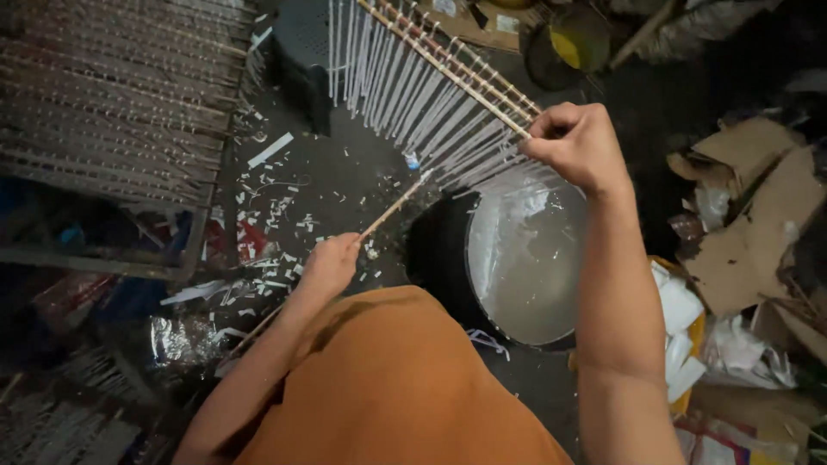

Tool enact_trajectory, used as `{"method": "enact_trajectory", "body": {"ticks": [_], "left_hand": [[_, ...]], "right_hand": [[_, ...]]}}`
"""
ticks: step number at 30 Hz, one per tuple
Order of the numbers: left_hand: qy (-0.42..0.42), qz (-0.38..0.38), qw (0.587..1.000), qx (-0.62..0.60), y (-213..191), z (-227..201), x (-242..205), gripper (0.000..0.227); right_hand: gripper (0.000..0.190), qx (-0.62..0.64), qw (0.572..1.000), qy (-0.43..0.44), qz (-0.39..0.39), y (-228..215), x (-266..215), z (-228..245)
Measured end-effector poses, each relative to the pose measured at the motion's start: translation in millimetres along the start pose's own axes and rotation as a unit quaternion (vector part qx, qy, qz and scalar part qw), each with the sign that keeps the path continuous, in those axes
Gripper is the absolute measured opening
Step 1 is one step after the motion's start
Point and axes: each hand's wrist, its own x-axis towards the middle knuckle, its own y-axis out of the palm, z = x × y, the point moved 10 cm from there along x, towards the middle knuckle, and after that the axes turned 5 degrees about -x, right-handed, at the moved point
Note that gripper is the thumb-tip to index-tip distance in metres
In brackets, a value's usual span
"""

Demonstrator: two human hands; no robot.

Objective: Dipping a rack of candle wicks into a container of wax to coat them.

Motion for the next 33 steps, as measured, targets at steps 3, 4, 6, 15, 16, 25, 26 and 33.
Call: {"method": "enact_trajectory", "body": {"ticks": [3, 4, 6, 15, 16, 25, 26, 33], "left_hand": [[0.036, -0.017, 0.999, -0.009, -15, -20, -8, 0.033], [0.057, -0.022, 0.998, 0.000, -15, -24, -8, 0.033], [0.082, -0.026, 0.996, 0.010, -23, -45, -14, 0.034], [0.230, -0.121, 0.966, -0.006, -40, -128, -17, 0.030], [0.240, -0.132, 0.962, 0.027, -42, -137, -15, 0.029], [0.152, -0.044, 0.978, 0.135, 20, -96, 42, 0.028], [0.115, -0.003, 0.981, 0.159, 34, -80, 53, 0.027], [0.091, -0.025, 0.980, 0.174, 102, -13, 120, 0.030]], "right_hand": [[0.015, 0.004, 1.000, 0.019, 0.005, 5, 2, -12], [0.016, 0.009, 1.000, 0.020, 0.004, 5, 1, -11], [0.018, 0.013, 1.000, 0.022, 0.000, 5, 2, -12], [0.013, 0.013, 1.000, 0.022, -0.018, 6, 0, 0], [0.013, 0.014, 0.999, 0.024, -0.020, 5, -1, 3], [0.013, -0.027, 0.999, -0.026, -0.014, 13, 2, -24], [0.016, -0.068, 0.996, -0.048, -0.006, 15, 7, -29], [0.010, 0.003, 0.997, 0.072, -0.025, 12, 5, -53]]}}
